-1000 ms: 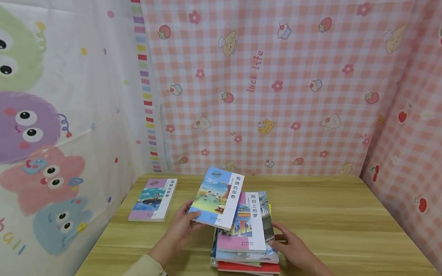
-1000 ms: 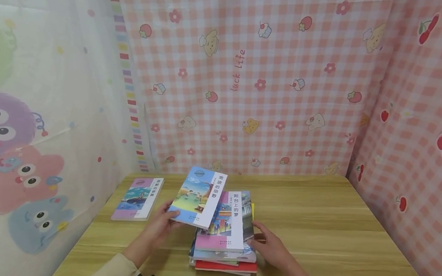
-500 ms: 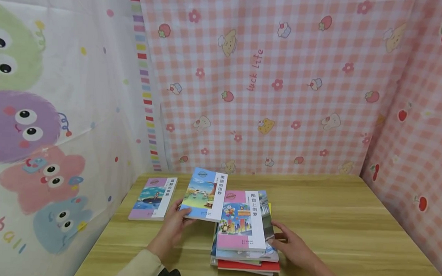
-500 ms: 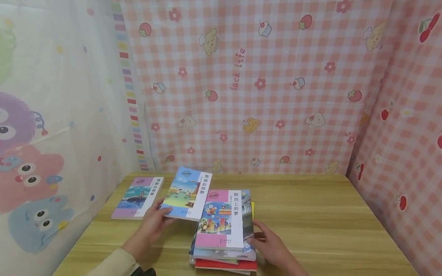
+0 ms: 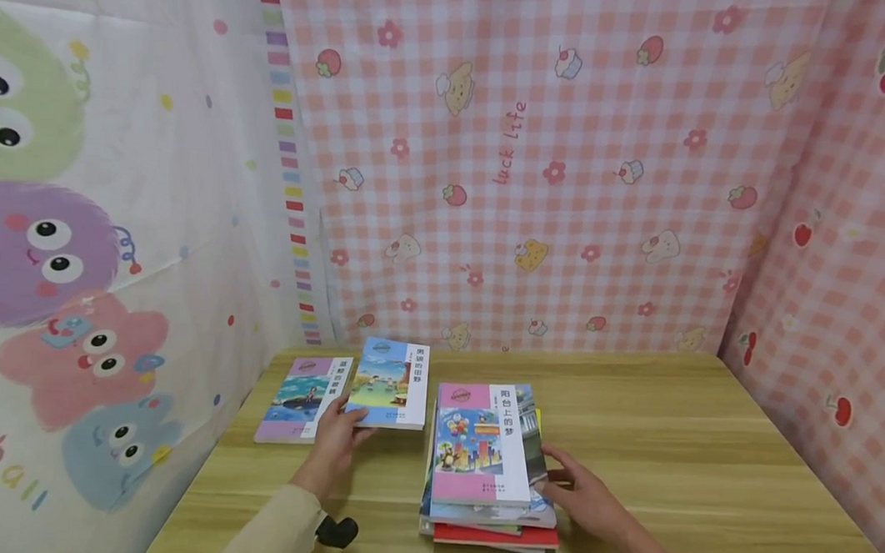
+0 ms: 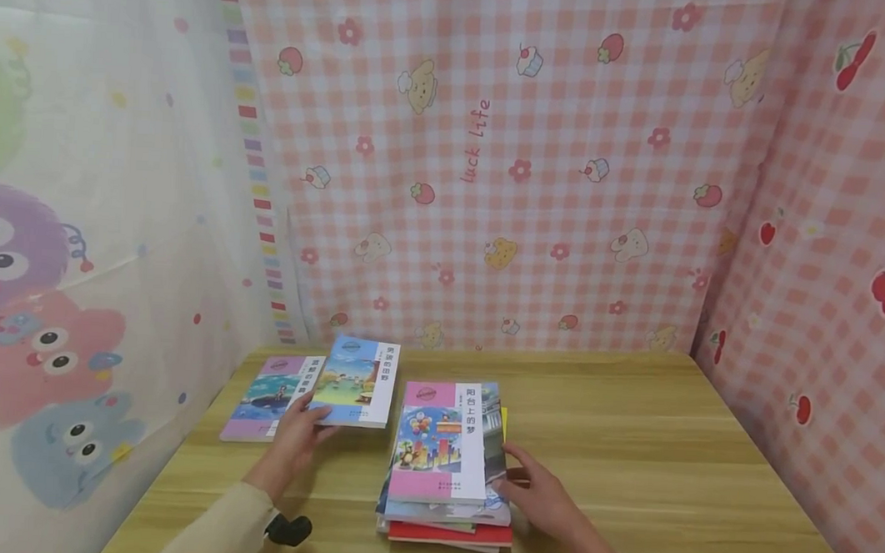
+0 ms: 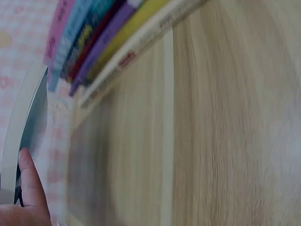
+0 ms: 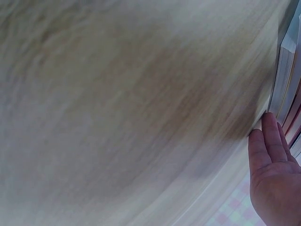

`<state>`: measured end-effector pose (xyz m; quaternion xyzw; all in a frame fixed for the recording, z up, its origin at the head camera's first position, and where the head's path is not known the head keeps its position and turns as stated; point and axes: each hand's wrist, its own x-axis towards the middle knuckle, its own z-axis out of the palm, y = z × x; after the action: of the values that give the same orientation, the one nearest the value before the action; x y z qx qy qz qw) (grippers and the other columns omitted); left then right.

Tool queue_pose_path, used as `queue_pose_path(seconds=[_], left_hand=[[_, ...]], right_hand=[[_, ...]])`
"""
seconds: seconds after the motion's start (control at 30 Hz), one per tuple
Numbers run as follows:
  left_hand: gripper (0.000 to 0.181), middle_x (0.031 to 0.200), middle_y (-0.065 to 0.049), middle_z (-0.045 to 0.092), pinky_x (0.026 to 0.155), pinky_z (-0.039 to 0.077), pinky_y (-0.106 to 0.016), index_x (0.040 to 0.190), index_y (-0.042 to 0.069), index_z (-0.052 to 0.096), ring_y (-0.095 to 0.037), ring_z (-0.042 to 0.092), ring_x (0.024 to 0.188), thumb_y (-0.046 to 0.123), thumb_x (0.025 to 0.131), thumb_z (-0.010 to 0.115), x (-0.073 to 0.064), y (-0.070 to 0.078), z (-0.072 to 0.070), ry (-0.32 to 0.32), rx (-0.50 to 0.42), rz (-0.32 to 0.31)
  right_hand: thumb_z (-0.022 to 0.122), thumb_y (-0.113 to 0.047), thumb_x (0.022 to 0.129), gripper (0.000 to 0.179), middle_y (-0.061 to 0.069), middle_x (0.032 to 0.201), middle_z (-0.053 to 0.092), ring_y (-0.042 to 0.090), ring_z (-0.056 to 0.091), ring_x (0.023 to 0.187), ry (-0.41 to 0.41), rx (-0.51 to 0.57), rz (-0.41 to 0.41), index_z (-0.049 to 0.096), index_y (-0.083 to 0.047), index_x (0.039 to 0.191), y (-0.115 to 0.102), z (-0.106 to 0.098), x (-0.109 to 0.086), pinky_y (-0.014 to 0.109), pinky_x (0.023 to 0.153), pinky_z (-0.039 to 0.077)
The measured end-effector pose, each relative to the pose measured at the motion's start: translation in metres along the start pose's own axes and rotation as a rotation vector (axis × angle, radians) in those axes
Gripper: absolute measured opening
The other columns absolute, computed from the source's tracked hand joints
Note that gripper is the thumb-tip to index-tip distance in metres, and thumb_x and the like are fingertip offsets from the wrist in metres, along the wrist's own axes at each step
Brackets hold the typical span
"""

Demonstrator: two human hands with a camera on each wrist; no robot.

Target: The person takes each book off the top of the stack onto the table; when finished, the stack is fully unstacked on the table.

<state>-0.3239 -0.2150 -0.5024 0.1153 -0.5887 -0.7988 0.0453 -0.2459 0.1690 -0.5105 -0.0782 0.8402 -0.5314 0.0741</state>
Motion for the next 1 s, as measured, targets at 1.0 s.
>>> queue_pose_path(seconds=[1.0], left_hand=[[0.045,0.135,-0.029,0.053,0.103,0.043,-0.052,0.136,-0.006,0.053,-0.043,0.048,0.126,0.004,0.093,0.061,0.023,0.023,0.006,0.069,0.755,0.281]], right_hand=[[0.071,-0.024,0.092,0.065,0.019,0.121,0.064,0.038,0.059,0.115,0.023,-0.026,0.044,0.043,-0.009,0.15,0.0,-0.001,0.001,0.061,0.098,0.043]])
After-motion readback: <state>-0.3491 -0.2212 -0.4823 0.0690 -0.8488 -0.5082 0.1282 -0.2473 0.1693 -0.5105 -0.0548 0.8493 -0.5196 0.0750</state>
